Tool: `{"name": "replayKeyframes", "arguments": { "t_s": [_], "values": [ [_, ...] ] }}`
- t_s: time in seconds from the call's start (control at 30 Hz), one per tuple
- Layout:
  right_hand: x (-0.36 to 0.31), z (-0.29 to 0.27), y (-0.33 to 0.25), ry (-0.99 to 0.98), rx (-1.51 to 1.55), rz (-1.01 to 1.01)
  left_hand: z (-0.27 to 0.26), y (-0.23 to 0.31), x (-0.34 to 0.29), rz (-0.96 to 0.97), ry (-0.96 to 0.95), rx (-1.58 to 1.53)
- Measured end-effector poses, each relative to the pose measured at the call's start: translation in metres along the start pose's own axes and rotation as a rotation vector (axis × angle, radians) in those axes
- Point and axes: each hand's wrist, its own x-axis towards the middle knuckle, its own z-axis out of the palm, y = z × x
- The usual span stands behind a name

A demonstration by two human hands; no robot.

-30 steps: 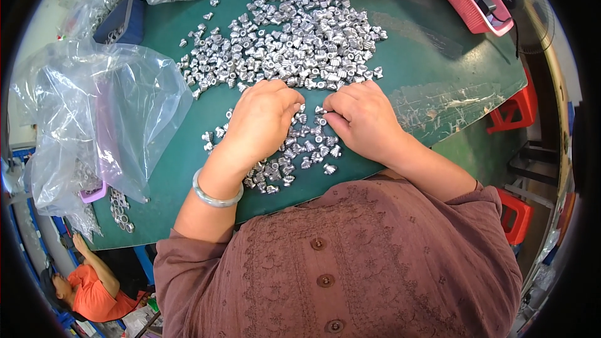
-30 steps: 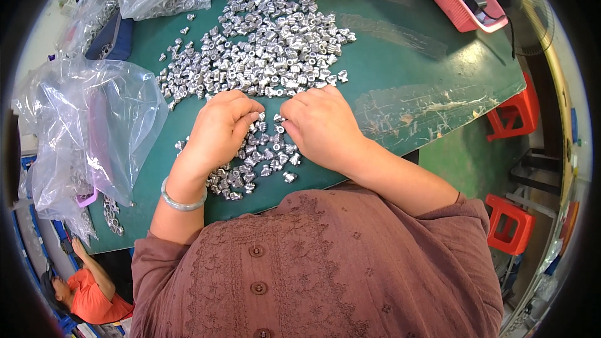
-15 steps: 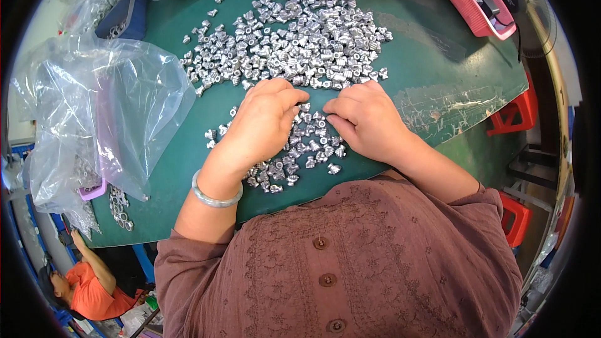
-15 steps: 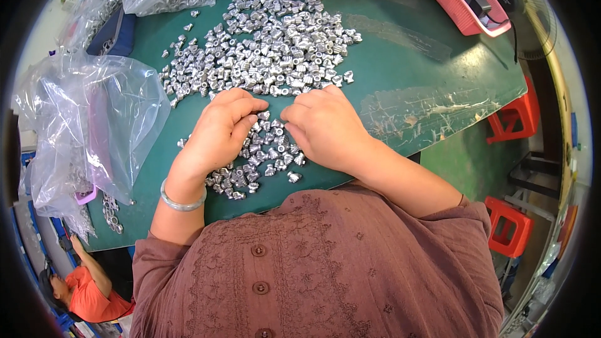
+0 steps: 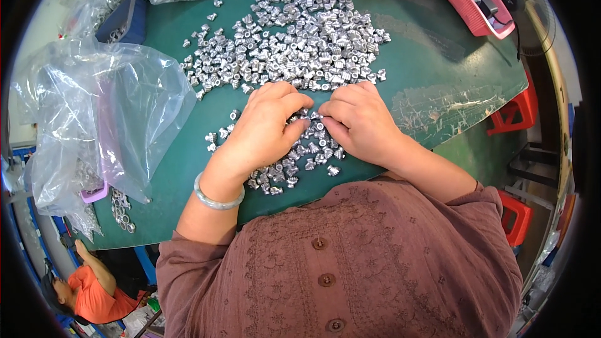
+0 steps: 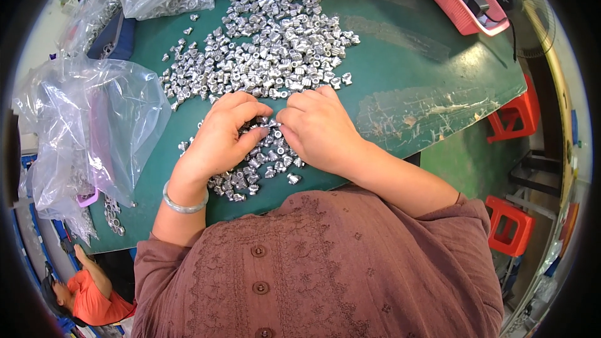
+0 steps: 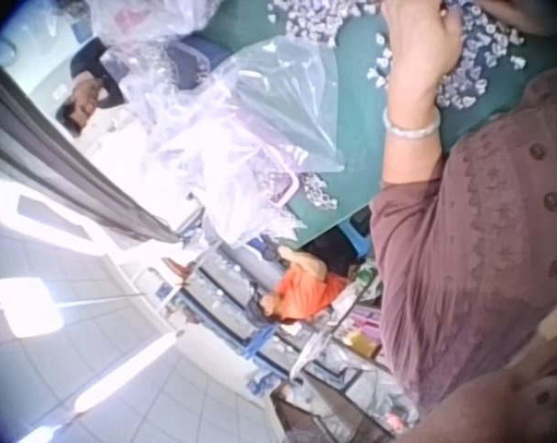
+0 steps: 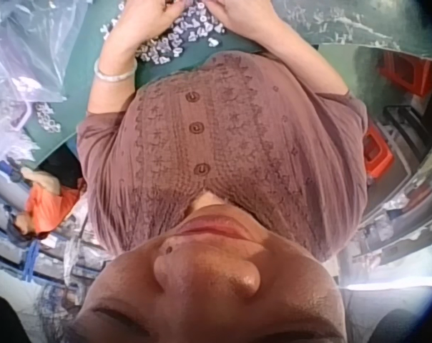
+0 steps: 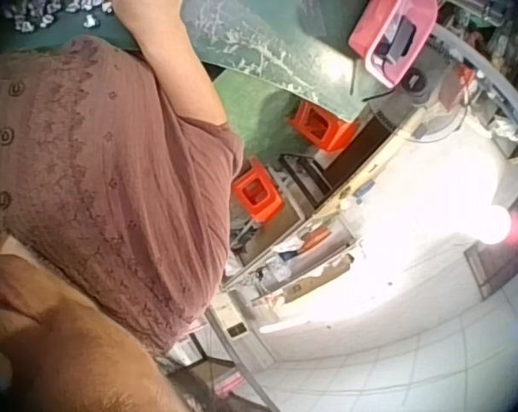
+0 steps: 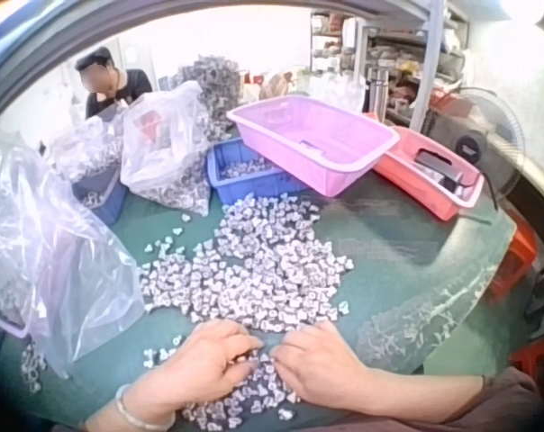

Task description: The person fits small metal parts together by hand from a pile on the table, sweeps the assembled parts into a purple basket, picks up a phone from a pink basket, and fits more metal parts together by hand.

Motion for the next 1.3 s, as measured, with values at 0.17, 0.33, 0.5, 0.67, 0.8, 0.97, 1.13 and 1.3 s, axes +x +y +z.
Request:
{"name": "replayKeyframes", "arguments": {
  "t_s": [0.17,0.33,0.5,0.67,0.8,0.97,1.13,1.3],
  "values": [
    [0.001,0.002,0.001,0.193,0.013,-0.079,0.000,0.006,0.003,0.038,0.068,-0.015],
    [0.011,-0.005,-0.009,0.252,-0.087,-0.151,-0.001,0.002,0.002,-0.003,0.154,-0.216],
    [0.016,-0.010,-0.013,0.357,-0.180,-0.223,-0.004,0.007,0.001,-0.045,0.189,-0.433],
    [0.019,-0.011,-0.015,0.401,-0.201,-0.265,-0.003,0.004,0.000,-0.052,0.196,-0.520],
    [0.019,-0.012,-0.015,0.413,-0.205,-0.276,-0.002,0.004,0.000,-0.034,0.221,-0.551],
    [0.019,-0.012,-0.015,0.420,-0.209,-0.270,-0.004,0.006,0.001,-0.054,0.195,-0.584],
    [0.020,-0.018,-0.009,0.347,-0.194,-0.259,-0.010,0.005,0.001,-0.034,0.146,-0.457],
    [0.024,-0.032,0.015,0.190,-0.229,-0.096,-0.013,0.004,-0.003,0.049,0.040,0.012]
  ]
}}
